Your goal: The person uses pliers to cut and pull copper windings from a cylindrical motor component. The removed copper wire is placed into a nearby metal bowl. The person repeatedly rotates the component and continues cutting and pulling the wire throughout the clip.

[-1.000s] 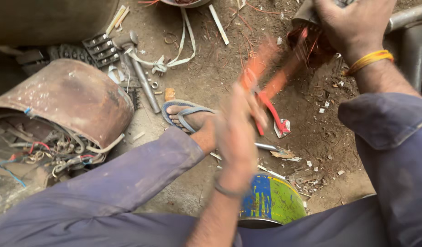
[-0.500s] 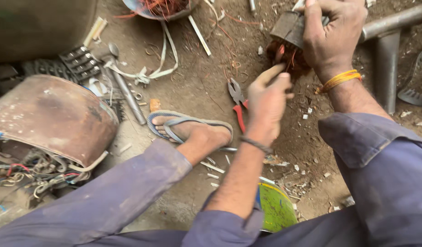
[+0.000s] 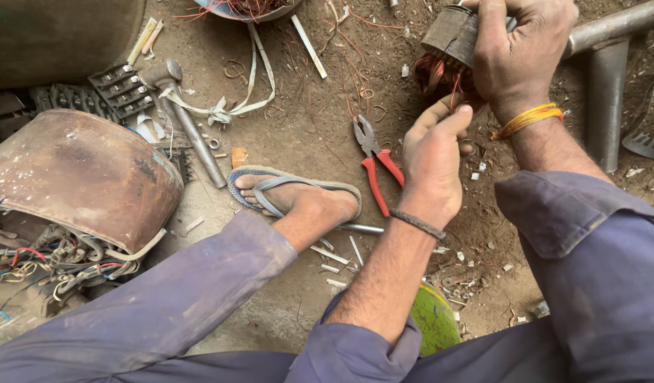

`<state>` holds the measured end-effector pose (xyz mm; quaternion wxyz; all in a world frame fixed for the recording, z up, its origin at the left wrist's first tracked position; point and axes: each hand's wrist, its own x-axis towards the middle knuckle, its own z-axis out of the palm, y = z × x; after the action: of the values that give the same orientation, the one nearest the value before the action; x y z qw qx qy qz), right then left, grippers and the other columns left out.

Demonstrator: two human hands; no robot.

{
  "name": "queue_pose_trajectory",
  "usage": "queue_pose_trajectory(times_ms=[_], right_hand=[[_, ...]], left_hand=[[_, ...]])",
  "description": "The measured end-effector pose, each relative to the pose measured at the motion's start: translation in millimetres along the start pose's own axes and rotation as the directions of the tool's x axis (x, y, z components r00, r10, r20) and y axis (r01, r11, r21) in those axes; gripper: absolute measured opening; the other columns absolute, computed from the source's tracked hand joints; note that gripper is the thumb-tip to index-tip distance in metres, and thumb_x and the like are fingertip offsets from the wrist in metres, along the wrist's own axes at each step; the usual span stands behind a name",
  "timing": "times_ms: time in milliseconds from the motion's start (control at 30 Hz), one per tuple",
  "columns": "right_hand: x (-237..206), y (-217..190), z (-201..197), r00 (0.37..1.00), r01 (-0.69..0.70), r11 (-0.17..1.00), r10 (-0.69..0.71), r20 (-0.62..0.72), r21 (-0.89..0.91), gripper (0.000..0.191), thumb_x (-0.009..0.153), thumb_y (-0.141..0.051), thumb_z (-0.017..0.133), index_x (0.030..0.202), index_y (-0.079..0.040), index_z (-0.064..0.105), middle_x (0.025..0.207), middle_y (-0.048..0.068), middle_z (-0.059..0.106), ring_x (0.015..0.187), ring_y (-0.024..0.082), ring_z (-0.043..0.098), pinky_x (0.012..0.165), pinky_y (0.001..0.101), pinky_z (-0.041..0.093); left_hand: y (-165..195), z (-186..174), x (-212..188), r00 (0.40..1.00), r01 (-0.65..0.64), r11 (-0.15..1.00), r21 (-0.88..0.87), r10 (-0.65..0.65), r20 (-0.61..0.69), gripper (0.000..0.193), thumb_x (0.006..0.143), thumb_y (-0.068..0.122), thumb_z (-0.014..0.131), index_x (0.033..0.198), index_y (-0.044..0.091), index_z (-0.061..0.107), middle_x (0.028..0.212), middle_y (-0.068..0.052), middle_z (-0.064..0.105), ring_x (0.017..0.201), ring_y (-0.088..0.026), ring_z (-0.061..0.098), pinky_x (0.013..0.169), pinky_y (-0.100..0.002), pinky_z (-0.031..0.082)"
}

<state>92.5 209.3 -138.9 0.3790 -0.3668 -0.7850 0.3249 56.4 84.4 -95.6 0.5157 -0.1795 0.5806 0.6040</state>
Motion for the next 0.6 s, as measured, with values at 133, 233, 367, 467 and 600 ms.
queue_pose_trajectory(times_ms=[133,233,367,467,600], right_hand=[[-2,-1,0,0.998,0.06,0.991,-0.062,-0.02,-0.119,0.022,0.104,-0.004,0.065,0.088,-0.003,0.079,0.079,0.01,0.069,0.08,0.027,0.062,0.081,0.0419,0.044],[0,0,0,0.996,0.089,0.994,-0.091,-0.027,-0.056,0.022,0.101,-0.001,0.06,0.093,-0.005,0.081,0.082,0.009,0.068,0.077,0.026,0.06,0.079,0.0415,0.043],[-1,2,1,0.997,0.076,0.997,-0.077,-0.017,-0.026,0.023,0.102,-0.002,0.059,0.093,-0.003,0.08,0.084,0.011,0.068,0.077,0.027,0.061,0.076,0.0413,0.043],[-6,4,3,0.989,-0.148,0.987,0.149,0.013,-0.061,0.03,0.11,-0.014,0.067,0.085,0.001,0.067,0.079,0.013,0.061,0.073,0.029,0.055,0.075,0.0418,0.041],[-5,8,3,0.998,-0.055,0.989,0.054,-0.013,-0.14,0.028,0.107,-0.011,0.063,0.083,0.002,0.058,0.084,0.016,0.059,0.089,0.033,0.055,0.082,0.0448,0.04]], left_hand=[[1,12,-1,0.996,0.025,1.0,-0.003,-0.025,-0.085,0.041,0.091,0.009,0.067,0.129,-0.003,0.061,0.104,-0.002,0.067,0.089,-0.01,0.06,0.069,-0.025,0.047],[3,24,-4,0.992,-0.013,0.996,-0.085,0.002,-0.123,0.045,0.089,0.005,0.065,0.132,0.004,0.054,0.107,-0.001,0.067,0.088,-0.01,0.061,0.069,-0.025,0.047],[7,28,-10,0.998,-0.018,0.99,-0.138,0.01,-0.058,0.041,0.088,0.004,0.063,0.128,0.005,0.059,0.098,-0.002,0.066,0.078,-0.01,0.06,0.066,-0.025,0.046],[11,24,-10,1.0,0.028,0.975,-0.221,-0.027,0.008,0.028,0.092,0.006,0.064,0.119,-0.002,0.066,0.089,0.001,0.058,0.07,-0.008,0.054,0.061,-0.026,0.044],[15,18,-3,0.982,0.176,0.951,-0.256,-0.189,-0.028,0.018,0.092,0.011,0.065,0.109,0.005,0.066,0.087,0.004,0.056,0.064,-0.007,0.048,0.057,-0.025,0.042]])
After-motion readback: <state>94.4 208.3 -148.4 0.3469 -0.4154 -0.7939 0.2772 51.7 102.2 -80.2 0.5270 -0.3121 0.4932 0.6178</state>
